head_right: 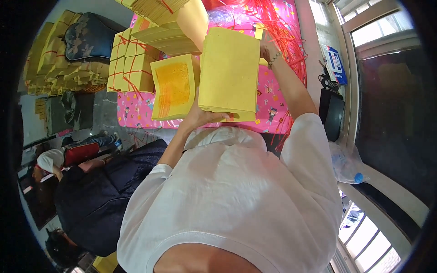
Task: Bundling and tying stacks of yellow Joss paper using red ribbons.
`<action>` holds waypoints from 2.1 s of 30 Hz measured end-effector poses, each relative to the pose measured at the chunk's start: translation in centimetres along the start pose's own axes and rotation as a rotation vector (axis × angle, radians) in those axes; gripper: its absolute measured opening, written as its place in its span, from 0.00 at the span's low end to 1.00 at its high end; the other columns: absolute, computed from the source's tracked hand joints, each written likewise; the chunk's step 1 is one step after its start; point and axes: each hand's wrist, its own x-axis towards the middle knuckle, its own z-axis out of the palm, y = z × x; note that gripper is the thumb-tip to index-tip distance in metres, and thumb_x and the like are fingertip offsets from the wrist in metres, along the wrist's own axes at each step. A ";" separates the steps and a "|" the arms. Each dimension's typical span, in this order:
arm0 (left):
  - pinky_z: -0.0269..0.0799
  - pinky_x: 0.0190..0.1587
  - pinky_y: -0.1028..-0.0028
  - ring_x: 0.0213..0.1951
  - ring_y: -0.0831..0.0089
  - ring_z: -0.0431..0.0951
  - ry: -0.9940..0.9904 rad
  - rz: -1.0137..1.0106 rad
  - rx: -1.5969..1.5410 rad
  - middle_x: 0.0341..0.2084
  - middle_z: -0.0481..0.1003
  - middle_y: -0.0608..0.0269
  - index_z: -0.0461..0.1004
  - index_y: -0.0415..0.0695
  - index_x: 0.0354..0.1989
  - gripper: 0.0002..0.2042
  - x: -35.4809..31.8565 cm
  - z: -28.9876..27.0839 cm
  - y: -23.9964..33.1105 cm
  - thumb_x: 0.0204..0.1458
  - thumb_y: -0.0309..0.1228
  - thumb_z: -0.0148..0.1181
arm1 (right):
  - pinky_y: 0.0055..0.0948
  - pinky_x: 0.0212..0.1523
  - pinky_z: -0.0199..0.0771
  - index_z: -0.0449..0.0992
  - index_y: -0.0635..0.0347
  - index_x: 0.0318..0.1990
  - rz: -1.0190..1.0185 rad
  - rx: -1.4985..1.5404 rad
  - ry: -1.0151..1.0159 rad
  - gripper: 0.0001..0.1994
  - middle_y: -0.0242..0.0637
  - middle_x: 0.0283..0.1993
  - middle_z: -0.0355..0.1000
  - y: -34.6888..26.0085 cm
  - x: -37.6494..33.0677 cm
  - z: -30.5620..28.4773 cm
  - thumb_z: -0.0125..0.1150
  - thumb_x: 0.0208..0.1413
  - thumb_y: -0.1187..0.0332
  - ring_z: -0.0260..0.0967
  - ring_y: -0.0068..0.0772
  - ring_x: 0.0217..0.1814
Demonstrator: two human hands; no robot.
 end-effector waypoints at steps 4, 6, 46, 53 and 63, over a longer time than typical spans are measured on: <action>0.46 0.63 0.57 0.61 0.46 0.49 -0.039 -0.028 0.020 0.63 0.49 0.47 0.49 0.44 0.65 0.55 0.0 0.0 0.0 0.25 0.45 0.75 | 0.31 0.56 0.62 0.69 0.61 0.53 -0.016 -0.019 -0.017 0.22 0.36 0.50 0.69 0.5 0.0 -0.8 0.42 0.62 0.53 0.64 0.27 0.53; 0.46 0.63 0.57 0.61 0.46 0.49 -0.042 -0.035 0.022 0.63 0.49 0.47 0.48 0.44 0.65 0.56 0.0 -0.1 -0.1 0.25 0.45 0.75 | 0.31 0.56 0.62 0.69 0.61 0.53 -0.027 -0.030 -0.026 0.22 0.36 0.51 0.69 0.6 0.1 -0.6 0.42 0.62 0.53 0.64 0.27 0.53; 0.35 0.67 0.62 0.67 0.56 0.38 -0.170 -0.053 -0.254 0.66 0.41 0.49 0.37 0.43 0.67 0.63 -0.1 -2.0 -0.6 0.25 0.54 0.74 | 0.31 0.58 0.59 0.67 0.59 0.56 -0.233 0.056 0.046 0.23 0.36 0.55 0.66 4.3 -1.4 -3.4 0.41 0.62 0.52 0.62 0.28 0.57; 0.35 0.67 0.67 0.69 0.66 0.35 -0.134 -0.096 -0.719 0.68 0.33 0.54 0.29 0.42 0.67 0.66 -0.1 -1.4 -1.6 0.27 0.57 0.72 | 0.37 0.68 0.43 0.49 0.63 0.66 -0.346 0.305 0.300 0.32 0.40 0.69 0.48 10.4 -11.1 3.2 0.34 0.63 0.48 0.44 0.35 0.71; 0.38 0.67 0.65 0.68 0.59 0.38 -0.208 -0.009 -0.136 0.67 0.35 0.50 0.29 0.40 0.67 0.70 -0.2 -1.3 -0.5 0.19 0.46 0.79 | 0.33 0.67 0.44 0.53 0.63 0.64 -0.377 0.120 0.180 0.32 0.40 0.66 0.54 5.4 -7.9 -0.3 0.29 0.63 0.45 0.48 0.32 0.69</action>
